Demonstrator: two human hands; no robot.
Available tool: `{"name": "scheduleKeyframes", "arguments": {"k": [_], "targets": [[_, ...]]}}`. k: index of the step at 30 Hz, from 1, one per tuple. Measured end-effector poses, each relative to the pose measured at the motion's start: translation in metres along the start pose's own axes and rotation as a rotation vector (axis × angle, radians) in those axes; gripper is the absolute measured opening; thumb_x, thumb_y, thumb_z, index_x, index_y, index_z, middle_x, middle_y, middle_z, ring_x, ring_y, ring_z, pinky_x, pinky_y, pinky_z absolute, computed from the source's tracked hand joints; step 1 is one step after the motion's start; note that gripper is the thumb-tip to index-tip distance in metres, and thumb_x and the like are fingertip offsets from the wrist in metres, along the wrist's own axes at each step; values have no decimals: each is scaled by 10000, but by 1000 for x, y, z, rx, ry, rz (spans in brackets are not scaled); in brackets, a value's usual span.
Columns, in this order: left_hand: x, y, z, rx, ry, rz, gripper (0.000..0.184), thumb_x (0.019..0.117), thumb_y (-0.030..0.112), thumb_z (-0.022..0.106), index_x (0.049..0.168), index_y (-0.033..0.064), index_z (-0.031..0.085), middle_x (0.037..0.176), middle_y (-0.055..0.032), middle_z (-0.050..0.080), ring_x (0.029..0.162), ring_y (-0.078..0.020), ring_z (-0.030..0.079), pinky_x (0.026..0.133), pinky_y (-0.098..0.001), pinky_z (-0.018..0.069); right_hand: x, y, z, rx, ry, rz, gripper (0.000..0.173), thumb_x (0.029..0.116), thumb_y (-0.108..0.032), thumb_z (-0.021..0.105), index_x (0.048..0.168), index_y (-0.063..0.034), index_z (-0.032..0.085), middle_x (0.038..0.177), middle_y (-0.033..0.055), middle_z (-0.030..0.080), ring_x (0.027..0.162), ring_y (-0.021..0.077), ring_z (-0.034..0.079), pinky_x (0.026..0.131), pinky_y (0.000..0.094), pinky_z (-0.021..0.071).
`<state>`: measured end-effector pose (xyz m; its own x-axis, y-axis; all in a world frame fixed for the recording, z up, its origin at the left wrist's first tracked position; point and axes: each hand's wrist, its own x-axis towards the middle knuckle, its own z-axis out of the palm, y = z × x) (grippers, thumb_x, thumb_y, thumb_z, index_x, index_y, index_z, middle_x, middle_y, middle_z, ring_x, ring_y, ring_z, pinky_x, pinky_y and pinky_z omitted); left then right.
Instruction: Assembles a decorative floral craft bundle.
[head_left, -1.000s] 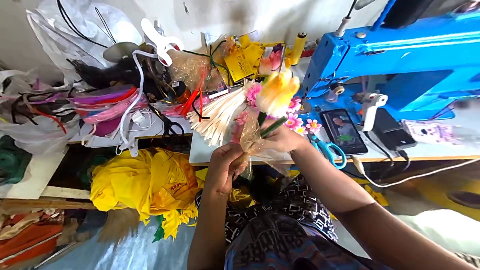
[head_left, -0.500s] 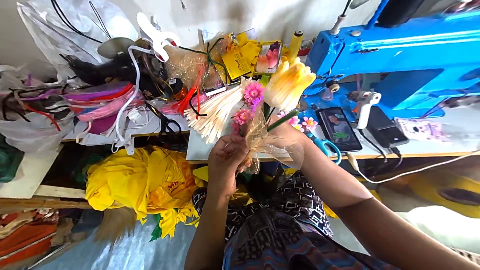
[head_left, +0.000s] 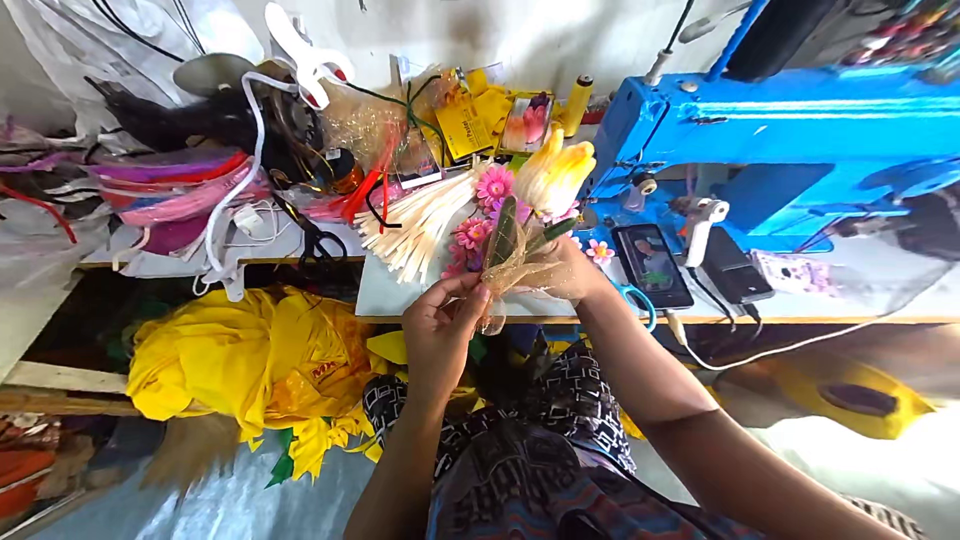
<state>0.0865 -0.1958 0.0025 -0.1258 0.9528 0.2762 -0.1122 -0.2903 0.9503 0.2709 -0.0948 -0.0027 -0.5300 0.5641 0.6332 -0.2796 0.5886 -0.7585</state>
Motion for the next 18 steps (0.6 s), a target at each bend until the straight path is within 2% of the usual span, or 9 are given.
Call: {"name": "scheduleKeyframes", "arguments": {"k": [1, 4, 6, 8, 10, 12, 14, 18], "targets": [[1, 2, -1, -13, -26, -46, 105, 952, 51, 654, 1027, 54, 727, 795, 43, 688, 617, -8, 596, 573, -166, 516, 1, -5, -3, -90, -22, -21, 166, 863, -118, 766, 1009, -196, 777, 1090, -195, 703, 1072, -101, 599, 955, 160, 518], [4, 7, -2, -109, -103, -163, 171, 976, 6, 593, 923, 69, 743, 700, 52, 658, 585, 2, 570, 571, -151, 494, 5, -11, -11, -189, -90, -61, 99, 888, -125, 737, 980, -119, 773, 1067, -148, 703, 1070, -94, 592, 958, 161, 508], [6, 7, -2, -150, -87, -208, 228, 995, 4, 563, 884, 79, 747, 682, 53, 645, 566, 2, 546, 555, -148, 473, 8, -10, -8, -165, -98, -24, 84, 901, -73, 703, 973, -80, 746, 994, -123, 719, 964, -81, 633, 871, 161, 546], [9, 5, -1, -169, -7, -222, 245, 1024, 36, 540, 885, 86, 735, 679, 53, 635, 550, 4, 529, 535, -145, 459, 7, -11, 4, -192, -42, 68, 151, 904, 1, 674, 1050, 16, 708, 960, -26, 734, 874, -19, 677, 811, 196, 584], [12, 1, 3, -203, 94, -256, 255, 1048, 81, 533, 874, 87, 719, 649, 52, 602, 519, 5, 505, 495, -138, 434, 3, -12, 23, -294, 45, 149, 220, 916, 30, 659, 1134, 57, 655, 973, 58, 715, 823, 35, 682, 781, 219, 595], [15, -2, 6, -231, 160, -300, 261, 1060, 122, 534, 872, 81, 711, 639, 46, 584, 512, -1, 494, 484, -142, 423, 0, -9, 37, -368, 157, 157, 186, 918, 35, 646, 1102, 60, 664, 964, 83, 723, 799, 42, 684, 760, 212, 591], [16, -6, 6, -249, 182, -325, 273, 1061, 143, 540, 853, 83, 708, 649, 40, 583, 531, -13, 503, 506, -151, 434, -1, -6, 44, -365, 238, 167, 139, 915, 26, 659, 1051, 41, 682, 958, 67, 725, 770, 28, 671, 726, 197, 582], [18, -8, 1, -276, 160, -346, 250, 1053, 125, 552, 878, 73, 724, 688, 28, 608, 553, -16, 519, 522, -146, 450, 1, -8, 46, -383, 258, 191, 105, 913, 11, 677, 1015, 15, 699, 933, 49, 719, 726, 10, 636, 684, 173, 559]]}}
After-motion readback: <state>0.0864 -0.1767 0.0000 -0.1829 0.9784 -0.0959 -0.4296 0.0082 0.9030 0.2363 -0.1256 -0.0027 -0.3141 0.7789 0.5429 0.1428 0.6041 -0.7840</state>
